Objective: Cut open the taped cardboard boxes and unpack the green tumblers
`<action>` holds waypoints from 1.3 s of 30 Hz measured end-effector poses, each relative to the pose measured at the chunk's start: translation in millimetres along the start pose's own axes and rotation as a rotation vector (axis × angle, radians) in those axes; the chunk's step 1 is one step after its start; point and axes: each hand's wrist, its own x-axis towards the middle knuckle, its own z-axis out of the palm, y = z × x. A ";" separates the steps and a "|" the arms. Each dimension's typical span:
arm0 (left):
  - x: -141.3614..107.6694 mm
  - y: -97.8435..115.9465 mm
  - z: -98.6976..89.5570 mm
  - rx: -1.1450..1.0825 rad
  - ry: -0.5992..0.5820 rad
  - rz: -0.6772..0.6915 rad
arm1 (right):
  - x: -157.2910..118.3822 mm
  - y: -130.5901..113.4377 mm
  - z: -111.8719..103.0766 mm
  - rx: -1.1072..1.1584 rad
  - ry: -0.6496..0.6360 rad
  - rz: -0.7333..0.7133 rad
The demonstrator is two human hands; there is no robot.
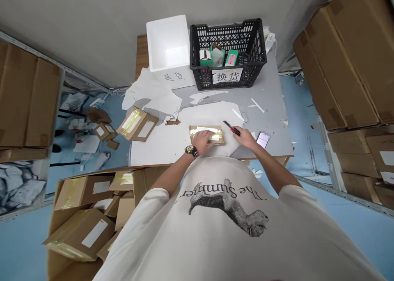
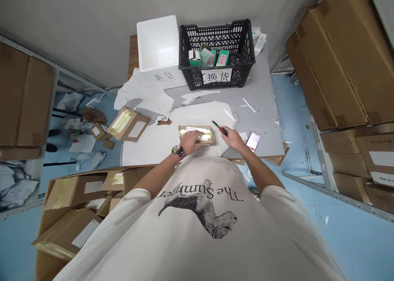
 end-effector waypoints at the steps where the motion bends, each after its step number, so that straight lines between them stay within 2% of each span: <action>1: 5.9 7.5 3.3 -0.001 -0.016 0.002 | 10.5 -6.5 9.6 0.079 0.034 -0.006; 4: 18.6 21.1 9.4 0.020 -0.042 -0.057 | 41.0 -26.0 30.4 0.193 0.038 -0.011; 8: 27.1 26.1 11.9 0.037 -0.102 -0.128 | 63.5 -40.6 43.0 0.120 -0.053 0.015; 13: 33.4 26.2 14.0 0.007 -0.106 -0.150 | 67.4 -43.1 49.6 0.018 -0.042 0.036; 19: 26.7 26.3 17.1 -0.038 -0.107 -0.118 | 66.7 -44.5 50.0 0.089 -0.068 0.042; 22: 20.4 26.6 19.3 -0.050 -0.103 -0.119 | 56.5 -34.8 43.6 0.240 -0.085 0.030; 26: 16.4 28.4 18.9 -0.068 -0.093 -0.127 | 25.7 -5.1 30.8 0.438 -0.179 0.109; 31: 17.2 33.1 11.5 -0.055 -0.090 -0.139 | -17.9 28.8 21.8 0.427 -0.319 0.104; 35: 16.9 37.0 9.0 -0.017 -0.087 -0.136 | -35.7 31.6 22.1 0.403 -0.354 0.107; 39: 12.9 40.1 13.3 0.018 -0.048 -0.134 | -35.4 22.2 22.8 0.380 -0.381 0.101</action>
